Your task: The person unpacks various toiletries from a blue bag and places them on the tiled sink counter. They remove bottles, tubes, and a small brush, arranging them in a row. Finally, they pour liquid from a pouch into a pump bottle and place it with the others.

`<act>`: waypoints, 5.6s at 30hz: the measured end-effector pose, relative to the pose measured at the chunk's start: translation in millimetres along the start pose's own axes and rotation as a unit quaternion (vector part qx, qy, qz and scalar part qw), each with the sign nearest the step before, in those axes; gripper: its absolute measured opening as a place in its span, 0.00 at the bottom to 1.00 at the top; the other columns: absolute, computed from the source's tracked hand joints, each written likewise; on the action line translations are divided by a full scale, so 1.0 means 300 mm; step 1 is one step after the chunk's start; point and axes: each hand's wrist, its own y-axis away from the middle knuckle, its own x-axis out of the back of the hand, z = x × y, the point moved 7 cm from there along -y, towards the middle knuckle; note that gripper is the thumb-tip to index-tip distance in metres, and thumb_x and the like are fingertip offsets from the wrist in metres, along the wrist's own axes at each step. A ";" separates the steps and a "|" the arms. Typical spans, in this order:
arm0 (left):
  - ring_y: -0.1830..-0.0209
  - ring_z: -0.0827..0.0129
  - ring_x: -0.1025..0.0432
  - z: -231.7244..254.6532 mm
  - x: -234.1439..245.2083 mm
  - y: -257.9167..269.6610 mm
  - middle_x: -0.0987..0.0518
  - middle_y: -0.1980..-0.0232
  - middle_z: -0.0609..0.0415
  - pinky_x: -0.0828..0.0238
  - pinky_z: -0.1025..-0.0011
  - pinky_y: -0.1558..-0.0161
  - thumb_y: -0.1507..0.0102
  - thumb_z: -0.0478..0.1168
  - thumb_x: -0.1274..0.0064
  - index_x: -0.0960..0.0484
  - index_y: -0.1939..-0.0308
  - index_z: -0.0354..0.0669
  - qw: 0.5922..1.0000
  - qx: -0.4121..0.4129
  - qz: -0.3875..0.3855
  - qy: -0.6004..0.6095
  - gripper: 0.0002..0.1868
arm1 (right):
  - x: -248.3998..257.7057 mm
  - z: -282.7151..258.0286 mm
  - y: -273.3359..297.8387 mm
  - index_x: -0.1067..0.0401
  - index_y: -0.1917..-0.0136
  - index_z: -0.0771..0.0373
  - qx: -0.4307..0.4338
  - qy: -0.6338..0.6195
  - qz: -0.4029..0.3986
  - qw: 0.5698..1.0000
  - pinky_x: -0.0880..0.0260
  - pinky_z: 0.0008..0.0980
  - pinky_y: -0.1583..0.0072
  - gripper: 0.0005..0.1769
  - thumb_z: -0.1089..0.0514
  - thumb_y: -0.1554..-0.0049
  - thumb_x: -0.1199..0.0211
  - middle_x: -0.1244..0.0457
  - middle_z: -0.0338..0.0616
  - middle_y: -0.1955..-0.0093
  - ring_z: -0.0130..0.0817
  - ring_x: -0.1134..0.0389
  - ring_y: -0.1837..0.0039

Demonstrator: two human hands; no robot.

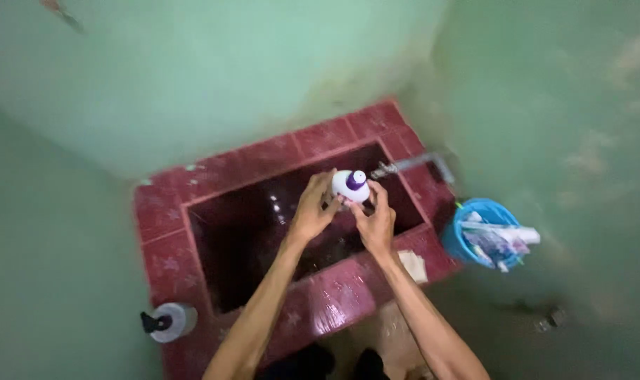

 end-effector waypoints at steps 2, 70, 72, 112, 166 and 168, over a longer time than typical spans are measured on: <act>0.31 0.50 0.32 0.068 -0.122 0.030 0.29 0.31 0.39 0.33 0.61 0.33 0.41 0.42 0.35 0.33 0.28 0.34 0.999 0.005 -0.039 0.024 0.40 | 0.125 0.037 0.066 0.38 0.31 0.68 -0.045 -0.010 0.021 0.999 0.23 0.33 0.41 0.32 0.68 0.46 0.29 0.31 0.56 0.38 0.36 0.29 0.36; 0.52 0.52 0.19 -0.368 -0.804 0.598 0.16 0.54 0.37 0.24 0.59 0.51 0.41 0.34 0.42 0.19 0.47 0.35 0.960 0.272 -0.057 -0.019 0.18 | 0.701 0.578 0.420 0.36 0.35 0.58 -0.130 0.144 0.077 0.978 0.32 0.44 0.43 0.33 0.55 0.49 0.23 0.33 0.55 0.43 0.49 0.30 0.43; 0.50 0.49 0.20 -0.360 -0.793 0.607 0.17 0.51 0.34 0.25 0.58 0.48 0.41 0.34 0.40 0.20 0.45 0.34 0.965 0.249 -0.045 -0.074 0.21 | 0.703 0.589 0.428 0.37 0.34 0.59 -0.119 0.115 0.063 0.984 0.32 0.46 0.40 0.33 0.55 0.47 0.25 0.34 0.57 0.43 0.50 0.30 0.42; 0.35 0.38 0.36 -0.241 0.754 1.405 0.30 0.37 0.30 0.38 0.50 0.36 0.47 0.41 0.33 0.34 0.33 0.30 0.842 0.191 0.399 -0.309 0.42 | -0.816 -0.101 0.911 0.40 0.26 0.66 0.148 -0.011 -0.406 0.901 0.43 0.47 0.28 0.46 0.49 0.51 0.25 0.41 0.59 0.28 0.55 0.42 0.26; 0.33 0.62 0.29 0.014 -0.405 0.814 0.23 0.35 0.47 0.32 0.63 0.34 0.45 0.42 0.32 0.32 0.31 0.39 0.970 0.226 -0.005 0.093 0.40 | 0.231 0.430 0.797 0.42 0.25 0.65 -0.085 0.072 -0.156 0.981 0.32 0.42 0.35 0.43 0.62 0.50 0.27 0.36 0.58 0.34 0.50 0.33 0.33; 0.30 0.59 0.31 0.081 -0.383 0.819 0.25 0.32 0.44 0.35 0.61 0.30 0.46 0.44 0.33 0.33 0.29 0.39 0.966 0.210 -0.005 0.152 0.43 | 0.248 0.437 0.794 0.42 0.25 0.66 -0.076 0.085 -0.160 0.980 0.34 0.43 0.33 0.43 0.60 0.50 0.27 0.37 0.59 0.33 0.52 0.34 0.32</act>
